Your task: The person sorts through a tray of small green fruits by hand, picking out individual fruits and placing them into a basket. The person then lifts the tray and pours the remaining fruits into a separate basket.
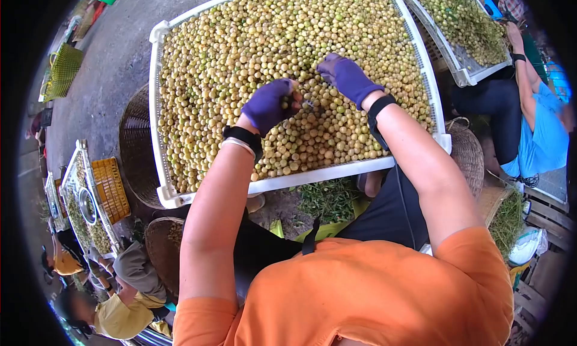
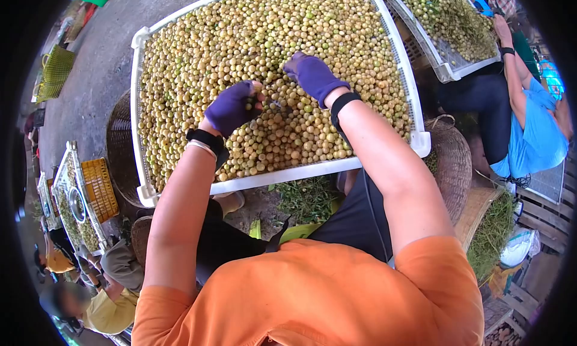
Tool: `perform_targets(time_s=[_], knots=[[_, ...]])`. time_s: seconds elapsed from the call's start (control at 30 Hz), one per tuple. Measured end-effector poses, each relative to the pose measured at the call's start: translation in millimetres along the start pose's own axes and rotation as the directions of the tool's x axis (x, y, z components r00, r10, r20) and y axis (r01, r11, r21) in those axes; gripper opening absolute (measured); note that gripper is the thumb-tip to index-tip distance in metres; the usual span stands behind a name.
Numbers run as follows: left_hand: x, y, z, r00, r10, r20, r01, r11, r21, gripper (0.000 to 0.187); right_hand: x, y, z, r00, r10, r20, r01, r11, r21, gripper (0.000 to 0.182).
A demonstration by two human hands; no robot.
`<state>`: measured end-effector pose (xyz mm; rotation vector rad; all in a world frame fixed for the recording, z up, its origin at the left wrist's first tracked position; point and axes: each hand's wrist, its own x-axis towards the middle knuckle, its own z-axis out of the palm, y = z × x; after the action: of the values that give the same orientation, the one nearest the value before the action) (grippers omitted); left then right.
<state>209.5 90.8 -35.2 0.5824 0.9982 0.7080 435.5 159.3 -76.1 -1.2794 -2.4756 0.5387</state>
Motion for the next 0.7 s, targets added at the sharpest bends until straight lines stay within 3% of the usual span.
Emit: perform_targets(time_s=[0.03, 0.07, 0.13, 0.17, 0.23, 0.27, 0.33, 0.37, 0.47, 0.57, 0.6, 0.67, 0.7], knots=[[-1, 2, 0, 0.999, -0.051, 0.004, 0.05, 0.968, -0.246, 0.017, 2, 0, 6, 0.999, 0.019, 0.041, -0.018, 0.999, -0.038, 0.02], [-1, 1, -2, 0.999, -0.028, 0.044, 0.04, 0.954, -0.297, 0.016, 9, -4, 7, 0.975, 0.186, 0.123, -0.187, 0.982, 0.0, 0.02], [-1, 2, -7, 0.992, 0.026, 0.12, 0.024, 0.917, -0.398, 0.014, 11, -16, 10, 0.947, 0.298, 0.117, -0.287, 0.953, -0.097, 0.019], [2, 0, -8, 0.998, 0.007, 0.065, 0.012, 0.958, -0.286, 0.016, 10, -20, 10, 0.93, 0.351, 0.11, -0.335, 0.931, -0.145, 0.019], [9, -5, -6, 0.999, -0.008, -0.049, 0.006, 0.999, -0.054, 0.018, 0, -25, 6, 0.982, 0.167, 0.085, -0.148, 0.97, -0.193, 0.018], [14, -9, -1, 0.991, 0.059, -0.12, -0.031, 0.976, 0.218, 0.02, -3, -24, 4, 0.995, 0.07, 0.077, -0.051, 0.974, -0.22, 0.017], [24, -18, 17, 0.952, 0.236, -0.198, -0.032, 0.716, 0.698, 0.024, -4, -22, 1, 0.991, 0.067, 0.115, -0.036, 0.968, -0.248, 0.017], [26, -22, 23, 0.936, 0.319, -0.151, -0.052, 0.547, 0.836, 0.03, -3, -23, -1, 0.989, 0.066, 0.132, -0.029, 0.965, -0.262, 0.017], [24, -33, 39, 0.933, 0.357, -0.05, -0.056, 0.281, 0.958, 0.032, -4, -25, -4, 0.989, 0.081, 0.127, -0.05, 0.972, -0.23, 0.014], [23, -29, 46, 0.925, 0.374, -0.073, 0.002, 0.188, 0.982, 0.029, -5, -21, 4, 0.993, 0.086, 0.078, -0.067, 0.973, -0.222, 0.012], [32, -25, 44, 0.961, 0.244, -0.129, 0.113, 0.08, 0.99, 0.028, -4, -16, 6, 0.996, 0.071, 0.051, -0.06, 0.979, -0.194, 0.012], [33, -25, 40, 0.961, 0.251, -0.114, 0.091, 0.102, 0.991, 0.028, -1, -15, 2, 0.999, 0.043, -0.007, -0.043, 0.99, -0.136, 0.013], [33, -24, 37, 0.96, 0.256, -0.109, 0.082, 0.113, 0.99, 0.028, -1, -17, -5, 0.984, 0.178, -0.006, -0.177, 0.981, 0.075, 0.013]])
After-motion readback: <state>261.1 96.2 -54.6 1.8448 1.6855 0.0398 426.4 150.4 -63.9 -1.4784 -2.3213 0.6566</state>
